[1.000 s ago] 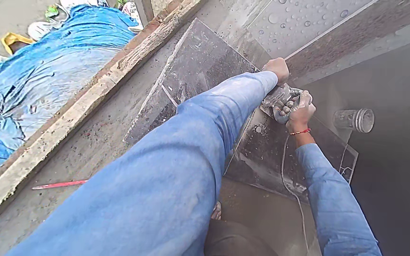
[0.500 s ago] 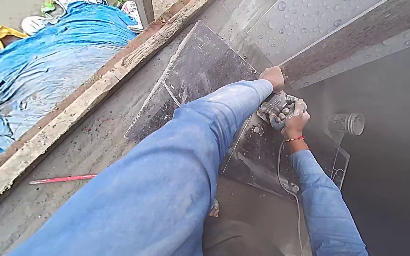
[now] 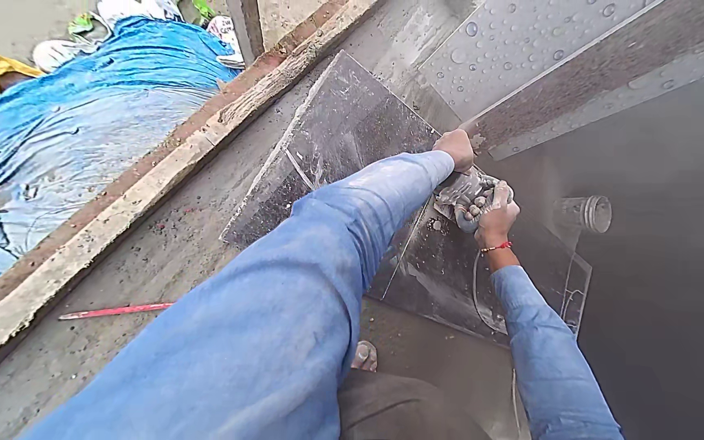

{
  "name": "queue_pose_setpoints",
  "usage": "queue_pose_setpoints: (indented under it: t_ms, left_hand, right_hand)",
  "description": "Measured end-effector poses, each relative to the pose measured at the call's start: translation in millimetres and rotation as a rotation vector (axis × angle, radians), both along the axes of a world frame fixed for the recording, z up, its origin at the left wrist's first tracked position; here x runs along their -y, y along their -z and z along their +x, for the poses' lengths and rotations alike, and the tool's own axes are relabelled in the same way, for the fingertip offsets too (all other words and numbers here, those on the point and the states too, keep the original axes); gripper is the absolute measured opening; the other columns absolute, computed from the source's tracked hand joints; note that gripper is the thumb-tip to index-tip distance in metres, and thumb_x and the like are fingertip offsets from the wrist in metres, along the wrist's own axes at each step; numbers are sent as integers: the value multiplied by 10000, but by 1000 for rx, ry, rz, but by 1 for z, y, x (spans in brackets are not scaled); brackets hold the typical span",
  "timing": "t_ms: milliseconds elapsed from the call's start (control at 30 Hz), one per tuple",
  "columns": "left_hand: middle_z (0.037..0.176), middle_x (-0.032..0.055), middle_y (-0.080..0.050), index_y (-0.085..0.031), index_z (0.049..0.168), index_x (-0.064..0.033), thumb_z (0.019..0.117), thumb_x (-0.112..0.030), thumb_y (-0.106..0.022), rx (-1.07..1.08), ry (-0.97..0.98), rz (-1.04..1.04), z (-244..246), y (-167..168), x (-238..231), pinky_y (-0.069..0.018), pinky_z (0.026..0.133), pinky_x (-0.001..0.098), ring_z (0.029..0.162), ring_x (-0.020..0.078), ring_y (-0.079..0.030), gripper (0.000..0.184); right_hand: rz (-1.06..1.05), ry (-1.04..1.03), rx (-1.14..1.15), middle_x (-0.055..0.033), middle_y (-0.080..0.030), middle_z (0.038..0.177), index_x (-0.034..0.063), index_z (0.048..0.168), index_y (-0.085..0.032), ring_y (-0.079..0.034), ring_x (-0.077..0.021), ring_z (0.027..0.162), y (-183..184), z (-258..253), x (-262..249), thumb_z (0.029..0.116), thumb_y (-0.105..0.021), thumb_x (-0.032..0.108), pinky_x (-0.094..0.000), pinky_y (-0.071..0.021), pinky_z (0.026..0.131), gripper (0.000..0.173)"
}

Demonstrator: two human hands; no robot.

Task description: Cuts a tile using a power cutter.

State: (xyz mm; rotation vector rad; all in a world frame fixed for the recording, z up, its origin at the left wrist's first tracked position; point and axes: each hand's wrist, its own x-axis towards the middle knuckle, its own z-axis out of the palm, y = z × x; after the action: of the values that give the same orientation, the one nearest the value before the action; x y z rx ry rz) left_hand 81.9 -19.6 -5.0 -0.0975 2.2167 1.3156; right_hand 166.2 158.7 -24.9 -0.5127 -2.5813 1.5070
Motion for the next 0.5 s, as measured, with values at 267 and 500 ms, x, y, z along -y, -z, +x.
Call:
queue_pose_setpoints:
  t_ms: [267, 500]
  left_hand:
    - [1075, 202, -685, -665, 950, 9, 754, -178, -852, -3, -8, 20, 9, 4, -2, -574, 827, 557, 1023, 338, -688, 330]
    - [1105, 213, -677, -648, 1020, 14, 768, -137, -831, 13, -33, 46, 10, -1, -2, -571, 839, 556, 1050, 344, -682, 347]
  right_hand:
    - [-13, 14, -4, -4, -538, 569, 89, 898, -603, -537, -137, 419, 1, 10, -1, 1107, -409, 446, -331, -529, 427, 457]
    - [-27, 11, -9, -16, -552, 568, 84, 908, -614, -538, -149, 407, 4, 8, -1, 1112, -396, 447, -339, -525, 409, 471]
